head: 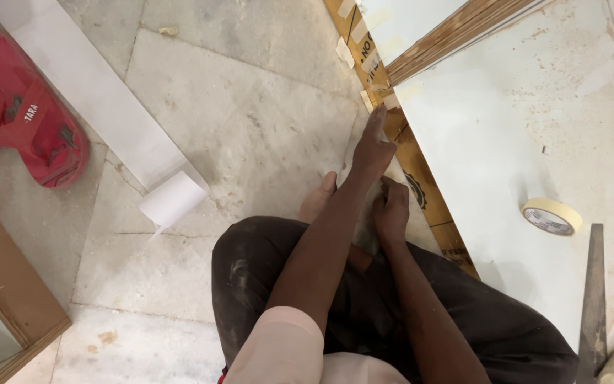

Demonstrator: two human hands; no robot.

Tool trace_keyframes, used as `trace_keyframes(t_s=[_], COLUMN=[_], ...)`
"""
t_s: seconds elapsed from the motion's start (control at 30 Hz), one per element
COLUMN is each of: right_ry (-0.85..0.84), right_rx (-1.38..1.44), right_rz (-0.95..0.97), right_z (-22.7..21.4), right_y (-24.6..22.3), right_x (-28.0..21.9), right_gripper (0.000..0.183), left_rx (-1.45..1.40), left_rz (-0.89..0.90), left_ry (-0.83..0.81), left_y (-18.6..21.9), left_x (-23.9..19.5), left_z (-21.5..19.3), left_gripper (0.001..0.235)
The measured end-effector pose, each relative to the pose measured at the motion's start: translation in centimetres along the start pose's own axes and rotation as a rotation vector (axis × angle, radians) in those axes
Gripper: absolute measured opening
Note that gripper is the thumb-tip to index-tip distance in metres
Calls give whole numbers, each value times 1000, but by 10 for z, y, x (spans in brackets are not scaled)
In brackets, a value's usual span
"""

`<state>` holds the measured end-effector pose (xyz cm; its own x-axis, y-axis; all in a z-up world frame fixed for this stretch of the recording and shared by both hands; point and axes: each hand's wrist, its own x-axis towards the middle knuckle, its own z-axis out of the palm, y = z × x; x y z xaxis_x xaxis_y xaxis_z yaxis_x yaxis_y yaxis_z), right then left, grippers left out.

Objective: The person sits on the floor and applies strips of masking tape to the edges of a wooden frame or furniture piece. They tear pieces of tape from a roll and press them down along the seams and corners of the wood.

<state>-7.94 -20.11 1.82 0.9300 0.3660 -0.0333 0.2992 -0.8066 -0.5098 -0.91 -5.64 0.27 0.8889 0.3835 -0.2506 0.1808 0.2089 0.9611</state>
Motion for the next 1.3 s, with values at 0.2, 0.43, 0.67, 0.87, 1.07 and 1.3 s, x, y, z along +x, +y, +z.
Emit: trace_keyframes(t_s=[0.2, 0.43, 0.67, 0.87, 1.07, 1.3], right_ry=[17, 43, 22, 3, 359, 396], right_rx=[-13, 57, 46, 31, -425, -758], right_rz=[61, -25, 1, -106, -192, -57], right_z=[3, -2, -4, -71, -209, -263], right_y=[0, -7, -10, -24, 27, 114], right_x=[8, 6, 10, 4, 7, -12], right_gripper=[33, 38, 37, 26, 22, 37], left_rx=[23, -91, 117, 205, 228, 55], left_rz=[91, -49, 107, 163, 118, 239], left_ry=[71, 127, 128, 136, 65, 98], left_y=[8, 16, -7, -24, -25, -32], left_x=[-6, 1, 4, 15, 19, 33], left_z=[2, -6, 3, 3, -1, -7], left_gripper=[92, 82, 82, 78, 80, 70])
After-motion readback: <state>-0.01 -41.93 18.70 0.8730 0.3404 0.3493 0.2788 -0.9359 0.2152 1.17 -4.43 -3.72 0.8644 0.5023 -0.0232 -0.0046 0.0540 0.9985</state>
